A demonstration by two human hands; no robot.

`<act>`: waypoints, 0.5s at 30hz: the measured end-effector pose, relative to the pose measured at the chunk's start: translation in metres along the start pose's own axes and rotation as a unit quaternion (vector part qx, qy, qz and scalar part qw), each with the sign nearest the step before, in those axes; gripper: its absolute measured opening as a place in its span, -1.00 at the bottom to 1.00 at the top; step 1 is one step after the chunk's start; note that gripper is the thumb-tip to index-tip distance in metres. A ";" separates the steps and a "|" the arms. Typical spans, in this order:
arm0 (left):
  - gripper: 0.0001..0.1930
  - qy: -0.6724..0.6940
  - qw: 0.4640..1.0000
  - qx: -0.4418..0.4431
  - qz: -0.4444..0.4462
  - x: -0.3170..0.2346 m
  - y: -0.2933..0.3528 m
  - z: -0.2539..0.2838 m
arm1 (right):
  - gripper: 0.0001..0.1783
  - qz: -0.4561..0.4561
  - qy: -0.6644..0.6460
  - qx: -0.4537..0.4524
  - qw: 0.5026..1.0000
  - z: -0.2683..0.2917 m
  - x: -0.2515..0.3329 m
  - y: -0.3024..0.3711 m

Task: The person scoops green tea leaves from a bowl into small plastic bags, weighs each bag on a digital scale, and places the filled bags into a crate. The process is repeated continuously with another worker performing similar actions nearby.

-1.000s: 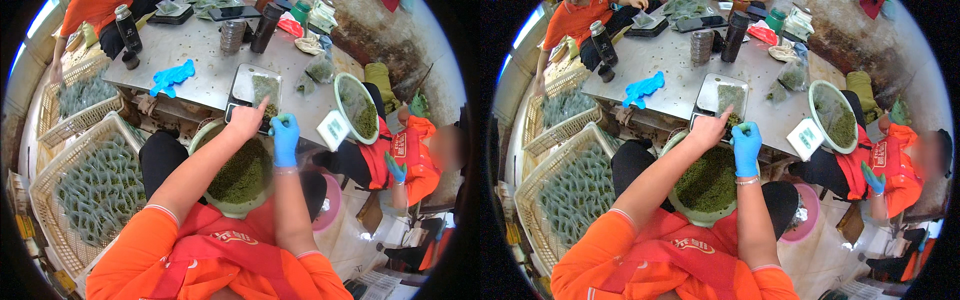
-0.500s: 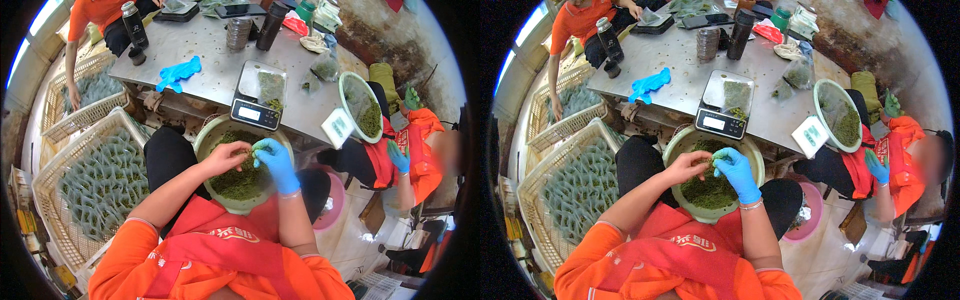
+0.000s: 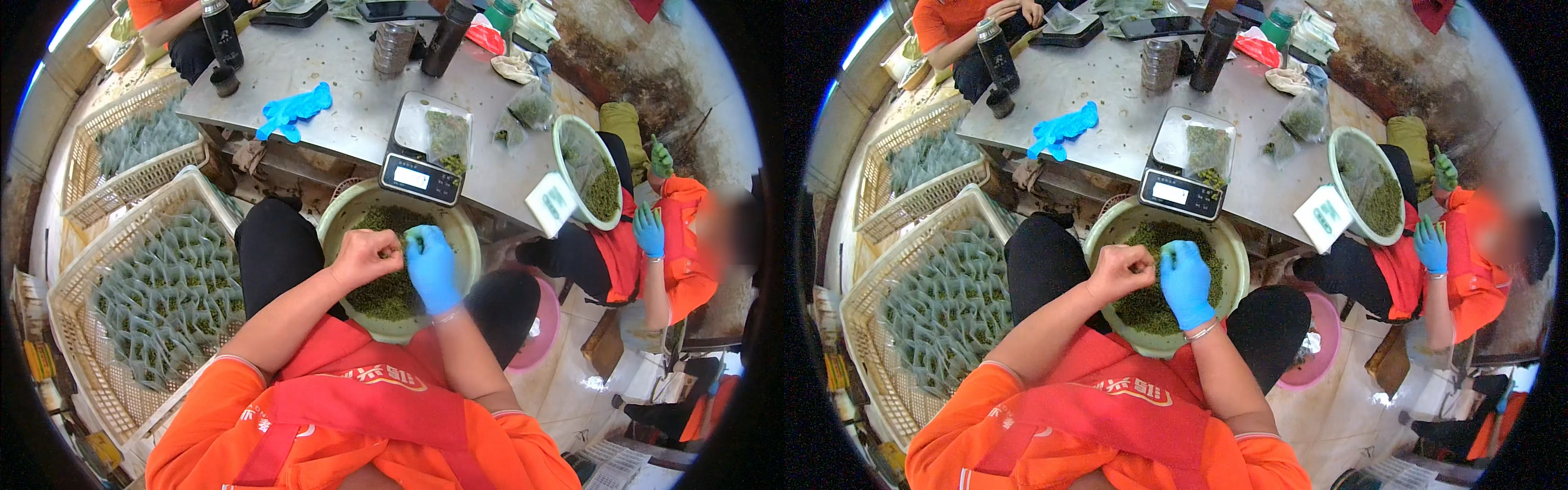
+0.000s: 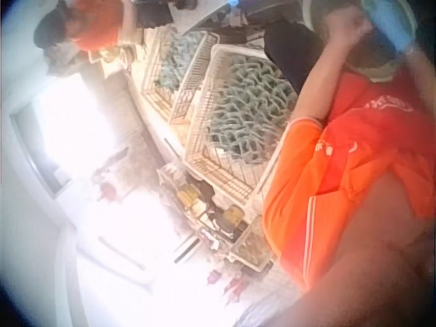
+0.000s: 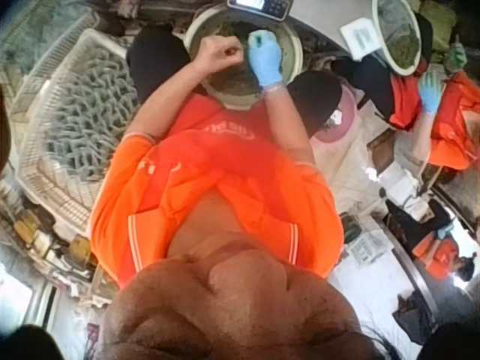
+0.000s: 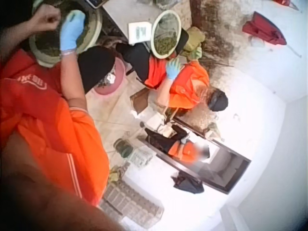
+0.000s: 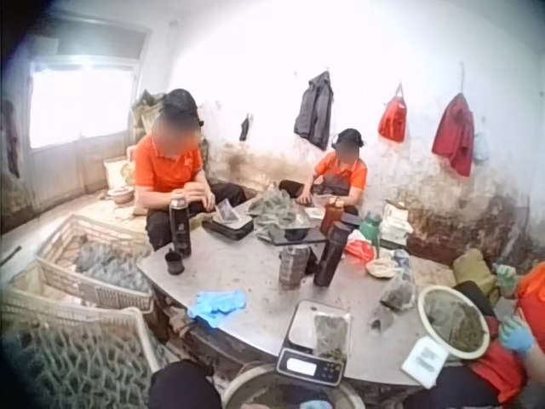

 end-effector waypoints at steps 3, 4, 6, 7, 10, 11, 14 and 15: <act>-0.91 -0.028 0.992 0.038 -0.118 -0.032 0.009 -0.010 | -0.87 -0.096 -0.045 -0.006 0.994 -0.003 -0.056 0.001; -0.92 -0.027 0.993 0.081 -0.079 -0.024 0.012 -0.020 | -0.84 -0.125 -0.097 0.041 0.987 -0.012 -0.069 0.004; -0.84 -0.065 0.983 0.165 -0.043 -0.008 0.013 -0.034 | -0.79 -0.185 -0.199 0.137 0.953 -0.020 -0.064 0.010; -0.80 -0.105 0.979 0.164 -0.052 -0.006 0.013 -0.033 | -0.73 -0.087 -0.128 0.061 0.986 -0.004 -0.069 0.000; -0.67 -0.202 0.963 0.153 -0.094 -0.010 0.002 -0.033 | -0.66 -0.205 -0.168 -0.093 0.960 0.044 -0.074 -0.031; -0.63 -0.196 0.969 0.122 -0.084 -0.008 -0.005 -0.032 | -0.67 -0.210 -0.176 -0.102 0.956 0.044 -0.078 -0.044; -0.43 -0.246 0.962 0.101 -0.062 -0.021 -0.033 -0.034 | -0.70 -0.226 -0.236 -0.118 0.938 0.029 -0.098 -0.067; -0.35 -0.276 0.953 0.106 -0.065 -0.026 -0.046 -0.037 | -0.73 -0.226 -0.275 -0.122 0.927 0.022 -0.107 -0.071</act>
Point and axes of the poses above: each hand's wrist, its own y-axis away from the middle knuckle, its own z-axis out of the back of the hand, x = y × z, the point moved 10 cm from there along -y, towards the middle knuckle, and after that the axes turned 6 degrees about z, right-handed, at the moved point
